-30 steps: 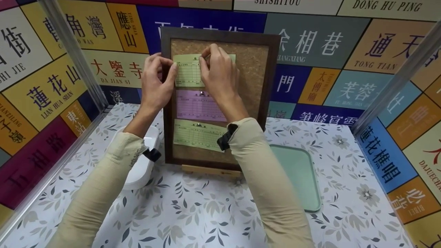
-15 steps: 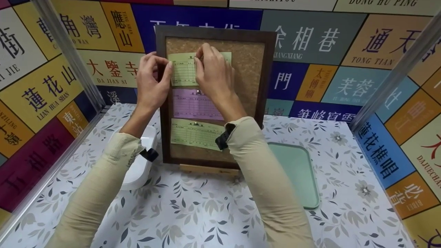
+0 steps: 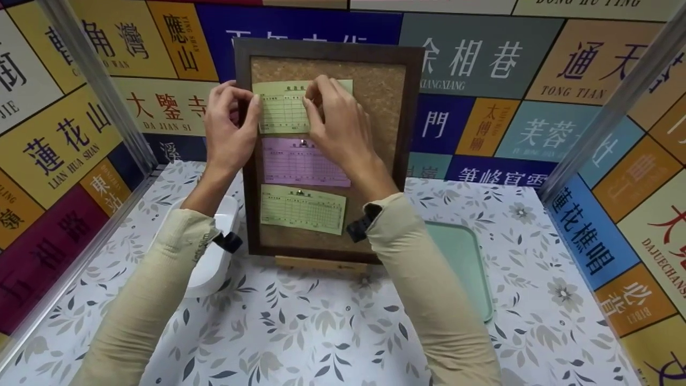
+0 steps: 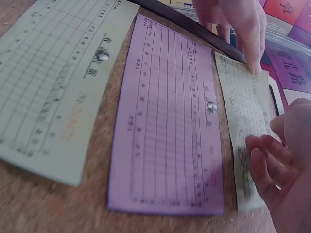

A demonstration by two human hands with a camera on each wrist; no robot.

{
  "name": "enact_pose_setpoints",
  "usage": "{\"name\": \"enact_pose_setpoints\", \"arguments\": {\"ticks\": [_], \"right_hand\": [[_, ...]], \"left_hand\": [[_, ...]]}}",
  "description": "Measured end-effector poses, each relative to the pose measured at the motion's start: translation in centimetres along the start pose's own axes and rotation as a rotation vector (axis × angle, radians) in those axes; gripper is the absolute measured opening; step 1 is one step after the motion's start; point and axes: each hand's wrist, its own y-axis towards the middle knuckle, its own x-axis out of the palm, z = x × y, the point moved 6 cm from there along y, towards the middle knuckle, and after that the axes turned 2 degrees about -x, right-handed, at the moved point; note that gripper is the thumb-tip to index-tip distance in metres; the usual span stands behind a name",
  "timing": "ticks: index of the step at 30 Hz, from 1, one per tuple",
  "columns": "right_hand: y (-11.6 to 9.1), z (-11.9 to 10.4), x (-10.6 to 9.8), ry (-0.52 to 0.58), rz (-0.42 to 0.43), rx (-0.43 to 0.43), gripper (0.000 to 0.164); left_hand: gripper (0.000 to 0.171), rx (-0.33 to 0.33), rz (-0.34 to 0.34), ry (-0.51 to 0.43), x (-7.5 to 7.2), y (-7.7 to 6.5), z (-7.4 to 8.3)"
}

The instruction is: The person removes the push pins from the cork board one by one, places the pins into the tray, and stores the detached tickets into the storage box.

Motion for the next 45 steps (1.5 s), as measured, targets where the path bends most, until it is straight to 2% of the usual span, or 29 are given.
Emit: {"name": "enact_pose_setpoints", "arguments": {"ticks": [9,15,20,23,26,33,41,45], "right_hand": [[-4.2,1.5,-4.4,0.121,0.142,-0.011,0.021],[-7.7,2.4,-7.2,0.092,0.207,-0.049,0.022],[-11.2,2.5,-9.2,0.108,0.257,0.052,0.02],[-13.3,3.1,-10.2,0.107,0.272,0.112,0.019],[-15.4,5.0,-11.0,0.09,0.276,0.154,0.02],[-19.5,8.4,-12.2,0.01,0.244,0.218,0.018],[-23.2,11.5,-12.5,-0.041,0.194,0.279,0.013],[-24.2,12.7,-12.4,-0.043,0.16,0.279,0.013]], "left_hand": [[0.014,-0.031,-0.006,-0.052,-0.7,-0.8,0.4],[0.014,-0.014,0.028,-0.105,-1.9,-1.5,1.3],[0.014,0.001,0.067,-0.167,-3.9,-3.1,3.4],[0.014,0.034,0.081,-0.24,-4.9,-4.0,3.5],[0.014,0.053,0.077,-0.3,-5.7,-4.7,1.9],[0.012,0.038,0.075,-0.409,-8.7,-6.5,0.0],[0.011,-0.046,0.09,-0.369,-10.7,-7.6,-3.4],[0.013,-0.066,0.095,-0.346,-11.7,-7.8,-4.8]]}}
